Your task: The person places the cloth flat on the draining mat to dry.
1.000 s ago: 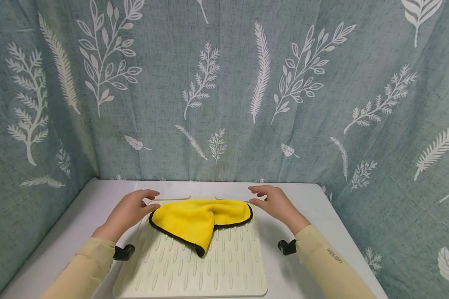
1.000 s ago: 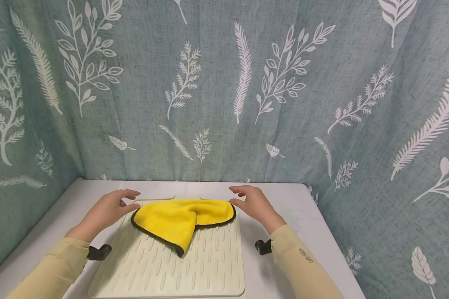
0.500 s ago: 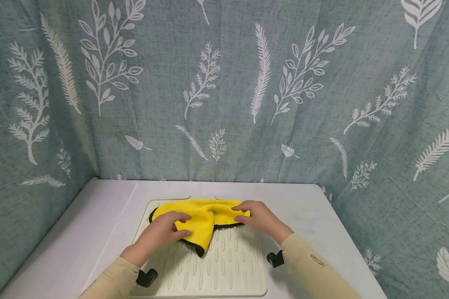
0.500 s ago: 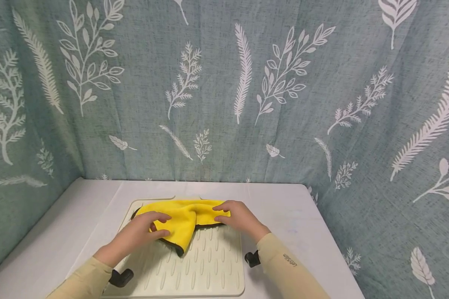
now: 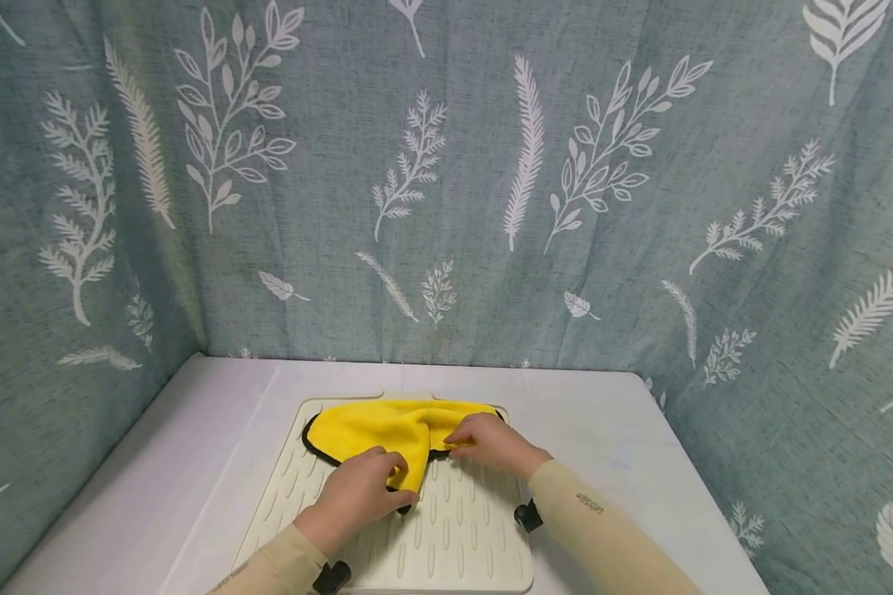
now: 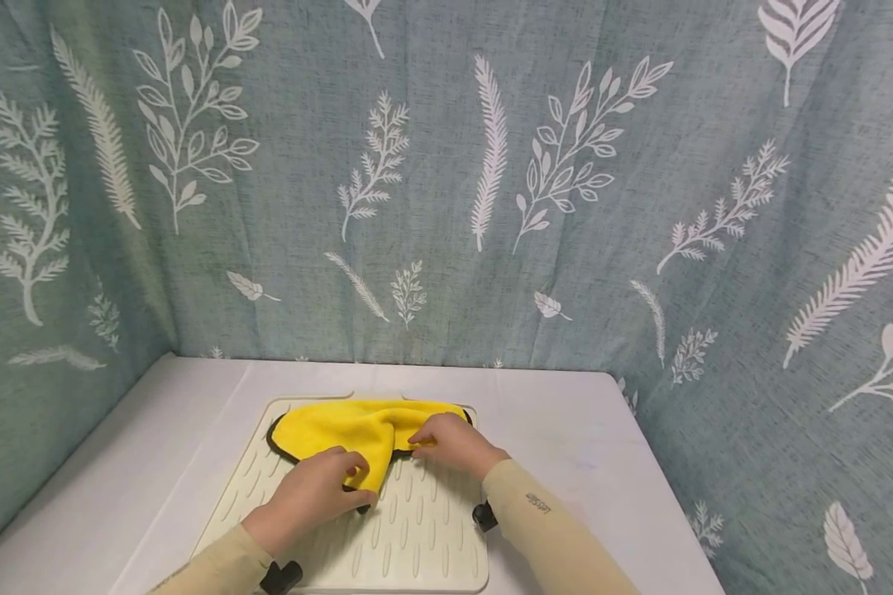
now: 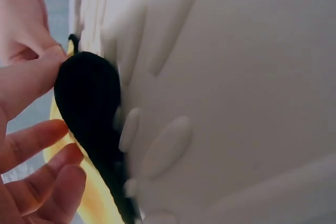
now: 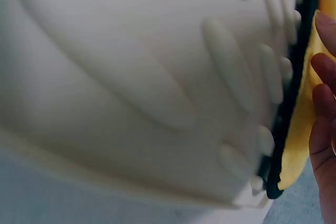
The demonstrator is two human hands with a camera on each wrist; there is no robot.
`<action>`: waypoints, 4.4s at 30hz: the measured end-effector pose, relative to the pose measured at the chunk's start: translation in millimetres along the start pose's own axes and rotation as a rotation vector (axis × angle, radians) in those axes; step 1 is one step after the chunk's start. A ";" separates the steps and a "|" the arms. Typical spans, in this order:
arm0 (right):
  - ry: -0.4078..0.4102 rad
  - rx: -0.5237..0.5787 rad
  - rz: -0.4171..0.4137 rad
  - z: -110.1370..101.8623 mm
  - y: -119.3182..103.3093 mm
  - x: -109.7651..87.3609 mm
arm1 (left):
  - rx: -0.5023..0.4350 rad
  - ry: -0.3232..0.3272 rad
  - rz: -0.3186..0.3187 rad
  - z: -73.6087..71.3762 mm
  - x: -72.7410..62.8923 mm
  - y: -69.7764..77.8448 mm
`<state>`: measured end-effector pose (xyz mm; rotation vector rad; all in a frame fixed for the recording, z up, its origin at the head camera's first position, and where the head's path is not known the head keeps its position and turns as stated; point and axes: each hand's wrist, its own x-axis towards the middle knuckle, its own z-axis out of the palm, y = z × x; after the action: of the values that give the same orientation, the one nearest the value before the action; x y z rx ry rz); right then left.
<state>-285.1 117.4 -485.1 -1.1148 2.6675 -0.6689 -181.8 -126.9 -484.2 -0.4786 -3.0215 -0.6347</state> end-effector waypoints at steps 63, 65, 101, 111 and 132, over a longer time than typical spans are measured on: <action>0.221 0.150 0.076 -68.5 -13.5 -92.1 | -0.402 -0.180 0.044 -103.1 -4.8 -80.2; 0.197 0.140 0.071 -65.9 -7.5 -79.1 | -0.392 -0.151 0.031 -101.4 -2.2 -87.1; -0.139 0.049 0.082 -7.5 5.5 27.1 | -0.078 -0.056 -0.166 -51.0 -14.3 -124.4; -0.106 0.001 0.100 -5.3 3.9 24.7 | -0.006 -0.012 -0.118 -45.1 -11.2 -117.2; 0.199 -0.156 0.187 -63.9 -1.8 -24.0 | -0.011 0.052 -0.054 -86.5 49.1 -115.6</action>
<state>-287.7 154.9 -428.1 -0.8572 2.9908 -0.5729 -267.1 -247.4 -446.0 -0.3759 -2.9927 -0.6556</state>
